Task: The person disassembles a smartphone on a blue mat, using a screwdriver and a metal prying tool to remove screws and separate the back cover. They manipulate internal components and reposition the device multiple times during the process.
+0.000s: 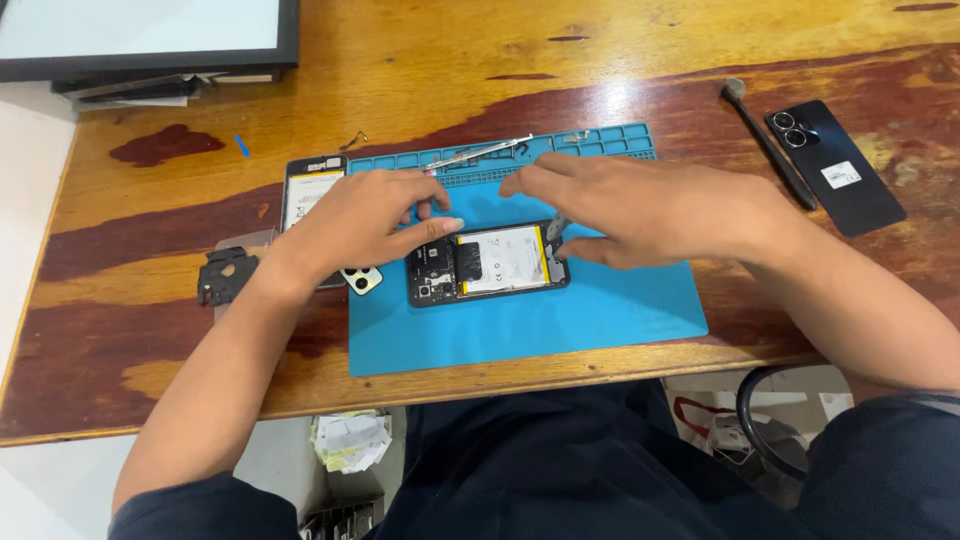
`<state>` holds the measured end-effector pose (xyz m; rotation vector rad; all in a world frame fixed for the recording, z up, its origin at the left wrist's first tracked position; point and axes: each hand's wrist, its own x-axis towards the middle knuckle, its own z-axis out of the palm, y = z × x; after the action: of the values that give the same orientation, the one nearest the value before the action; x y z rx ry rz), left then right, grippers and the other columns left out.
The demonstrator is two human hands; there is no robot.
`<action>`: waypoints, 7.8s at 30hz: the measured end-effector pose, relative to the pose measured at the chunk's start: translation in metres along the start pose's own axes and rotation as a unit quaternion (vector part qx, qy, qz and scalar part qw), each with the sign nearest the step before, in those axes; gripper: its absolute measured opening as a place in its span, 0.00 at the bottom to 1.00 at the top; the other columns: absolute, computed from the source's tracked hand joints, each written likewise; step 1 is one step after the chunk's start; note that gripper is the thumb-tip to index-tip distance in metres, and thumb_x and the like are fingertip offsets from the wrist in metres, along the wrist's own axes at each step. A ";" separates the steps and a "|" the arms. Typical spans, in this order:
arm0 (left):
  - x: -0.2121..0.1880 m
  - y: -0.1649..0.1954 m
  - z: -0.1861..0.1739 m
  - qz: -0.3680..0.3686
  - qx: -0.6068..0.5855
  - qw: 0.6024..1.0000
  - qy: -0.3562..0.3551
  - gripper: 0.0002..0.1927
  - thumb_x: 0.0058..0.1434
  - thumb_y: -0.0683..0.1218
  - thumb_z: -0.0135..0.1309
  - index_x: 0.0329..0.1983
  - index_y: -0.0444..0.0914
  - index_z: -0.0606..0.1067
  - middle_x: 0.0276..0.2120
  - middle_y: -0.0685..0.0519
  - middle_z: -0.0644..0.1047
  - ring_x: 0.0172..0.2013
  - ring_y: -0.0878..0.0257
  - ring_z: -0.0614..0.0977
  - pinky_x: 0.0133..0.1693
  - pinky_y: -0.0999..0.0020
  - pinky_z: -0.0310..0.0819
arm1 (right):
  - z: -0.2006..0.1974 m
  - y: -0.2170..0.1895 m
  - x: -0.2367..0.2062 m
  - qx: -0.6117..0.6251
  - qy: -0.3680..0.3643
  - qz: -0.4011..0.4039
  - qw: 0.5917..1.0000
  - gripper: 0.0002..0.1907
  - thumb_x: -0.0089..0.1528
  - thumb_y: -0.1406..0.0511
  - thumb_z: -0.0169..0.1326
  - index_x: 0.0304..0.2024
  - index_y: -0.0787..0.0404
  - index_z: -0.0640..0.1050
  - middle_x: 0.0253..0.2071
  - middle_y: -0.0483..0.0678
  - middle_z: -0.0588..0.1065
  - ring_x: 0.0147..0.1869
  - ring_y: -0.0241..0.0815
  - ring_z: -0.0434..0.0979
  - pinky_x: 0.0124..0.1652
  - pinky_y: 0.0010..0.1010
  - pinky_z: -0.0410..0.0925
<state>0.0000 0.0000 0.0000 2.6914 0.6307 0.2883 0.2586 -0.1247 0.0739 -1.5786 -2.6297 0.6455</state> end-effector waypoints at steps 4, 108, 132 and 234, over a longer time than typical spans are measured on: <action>-0.001 0.000 0.001 0.001 0.010 1.000 0.004 0.19 0.64 0.60 0.56 0.41 0.41 0.80 0.30 0.52 0.80 0.30 0.55 0.82 0.31 0.59 0.74 | 0.015 0.013 0.002 -0.010 0.045 -0.026 0.999 0.31 0.63 0.66 0.52 0.68 0.57 0.63 0.58 0.54 0.73 0.56 0.55 0.79 0.49 0.46 0.71; 0.000 -0.004 0.007 0.003 0.014 1.000 -0.008 0.20 0.63 0.62 0.55 0.41 0.42 0.80 0.33 0.53 0.79 0.32 0.55 0.82 0.32 0.59 0.75 | 0.007 0.011 -0.007 -0.088 0.075 -0.024 0.993 0.27 0.58 0.56 0.65 0.56 0.58 0.74 0.35 0.45 0.83 0.49 0.51 0.82 0.41 0.47 0.71; 0.000 -0.006 0.007 0.023 0.012 1.000 0.001 0.19 0.63 0.61 0.57 0.41 0.42 0.80 0.33 0.53 0.79 0.32 0.55 0.82 0.32 0.59 0.74 | -0.002 -0.002 -0.008 -0.071 0.099 -0.188 0.975 0.16 0.56 0.63 0.57 0.48 0.54 0.80 0.43 0.50 0.81 0.44 0.52 0.83 0.35 0.40 0.73; 0.000 -0.006 0.008 0.027 0.018 0.999 0.001 0.19 0.64 0.62 0.57 0.41 0.42 0.80 0.33 0.53 0.79 0.33 0.55 0.82 0.32 0.59 0.75 | -0.001 -0.011 -0.018 -0.020 -0.017 -0.074 0.997 0.10 0.60 0.66 0.53 0.43 0.63 0.79 0.37 0.55 0.78 0.38 0.60 0.79 0.37 0.48 0.72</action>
<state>-0.0006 0.0023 -0.0092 2.7469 0.5688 0.2956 0.2585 -0.1440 0.0821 -1.3764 -2.7662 0.6206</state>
